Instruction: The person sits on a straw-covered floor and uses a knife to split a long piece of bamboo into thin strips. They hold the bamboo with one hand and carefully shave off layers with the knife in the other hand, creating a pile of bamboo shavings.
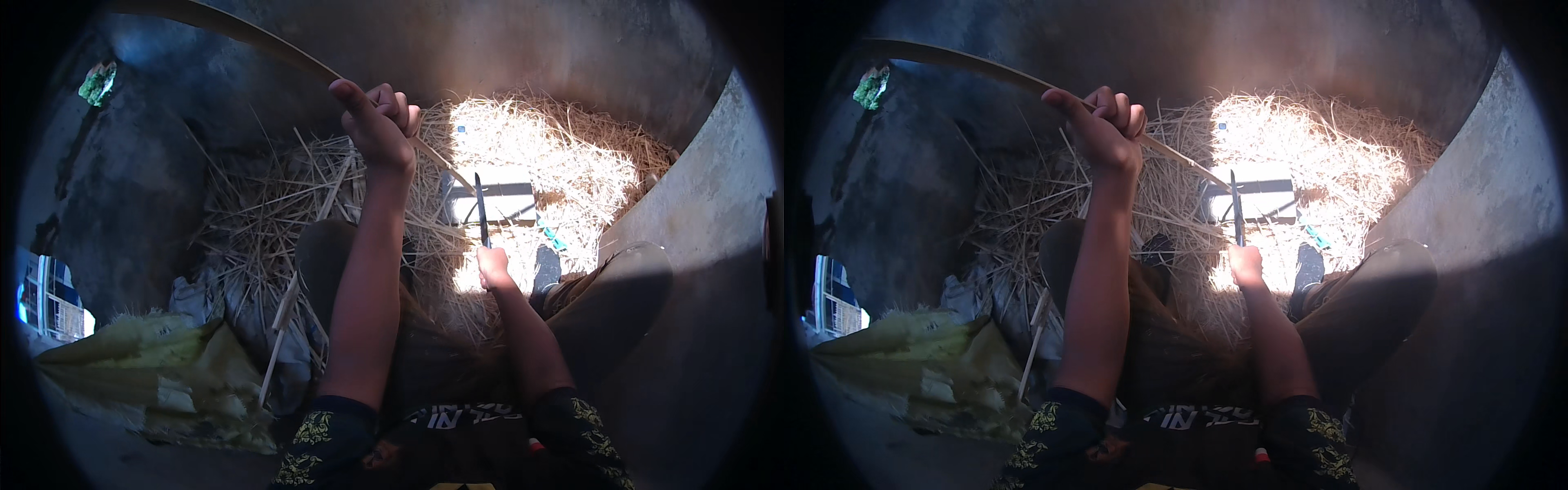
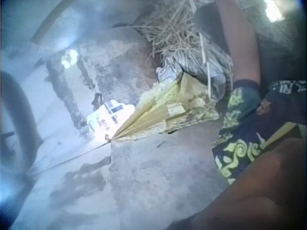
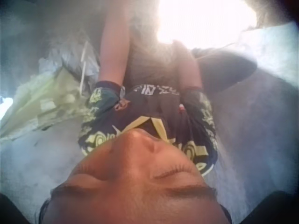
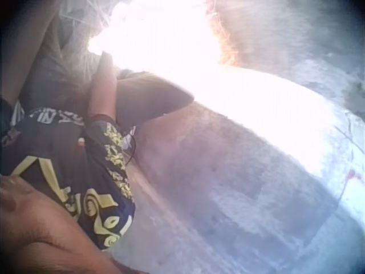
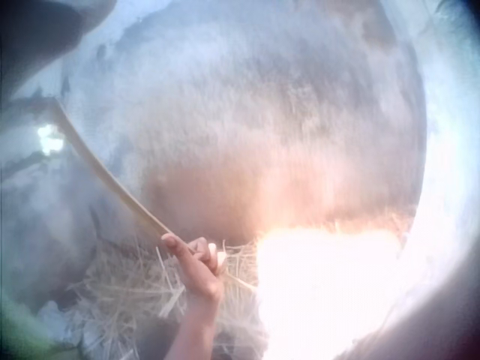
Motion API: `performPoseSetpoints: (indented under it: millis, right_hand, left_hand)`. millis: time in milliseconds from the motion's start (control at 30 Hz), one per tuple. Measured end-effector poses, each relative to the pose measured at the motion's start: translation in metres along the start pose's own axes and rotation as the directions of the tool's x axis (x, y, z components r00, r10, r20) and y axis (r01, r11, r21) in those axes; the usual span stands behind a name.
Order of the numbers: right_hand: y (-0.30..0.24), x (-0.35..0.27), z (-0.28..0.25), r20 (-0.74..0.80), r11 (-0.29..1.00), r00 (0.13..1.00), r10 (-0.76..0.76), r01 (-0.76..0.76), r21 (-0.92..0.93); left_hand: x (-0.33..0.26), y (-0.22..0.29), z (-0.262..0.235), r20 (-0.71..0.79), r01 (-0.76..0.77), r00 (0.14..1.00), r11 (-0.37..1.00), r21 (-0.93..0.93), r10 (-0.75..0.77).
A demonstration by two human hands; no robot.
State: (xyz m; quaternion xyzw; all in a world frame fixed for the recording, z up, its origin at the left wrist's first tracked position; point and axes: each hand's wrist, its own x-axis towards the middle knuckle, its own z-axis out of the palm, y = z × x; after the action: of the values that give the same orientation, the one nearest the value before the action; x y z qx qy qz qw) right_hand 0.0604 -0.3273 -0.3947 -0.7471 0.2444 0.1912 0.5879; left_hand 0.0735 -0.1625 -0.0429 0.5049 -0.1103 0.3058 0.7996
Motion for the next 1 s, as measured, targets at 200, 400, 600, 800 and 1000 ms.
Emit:
performPoseSetpoints:
  millis: [200, 400, 600, 800, 1000]
  right_hand:
    - [-0.121, -0.057, -0.036, -0.235, 0.832, 0.813, -0.533, 0.554, 0.030]
    - [-0.066, -0.033, -0.010, -0.396, 0.645, 0.770, -0.500, 0.636, 0.424]
    - [-0.071, -0.055, -0.026, 0.194, 0.982, 0.980, 0.040, -0.075, 0.175]
    - [-0.124, -0.080, -0.025, -0.273, 0.664, 0.786, -0.555, 0.616, 0.425]
    - [-0.016, -0.001, -0.002, 0.041, 0.985, 0.999, -0.010, 0.017, -0.174]
  left_hand:
    - [0.009, 0.001, -0.018, 0.089, -0.030, 0.995, 0.996, -0.078, 0.037]
    - [0.003, -0.006, -0.002, 0.152, 0.014, 0.988, 0.992, -0.125, 0.005]
    - [0.002, 0.001, -0.022, 0.014, -0.046, 0.999, 0.998, -0.036, 0.046]
    - [0.001, 0.005, -0.019, -0.112, -0.045, 0.993, 0.999, 0.014, 0.047]
    - [-0.004, 0.001, -0.011, -0.048, -0.013, 0.999, 0.999, 0.049, 0.016]
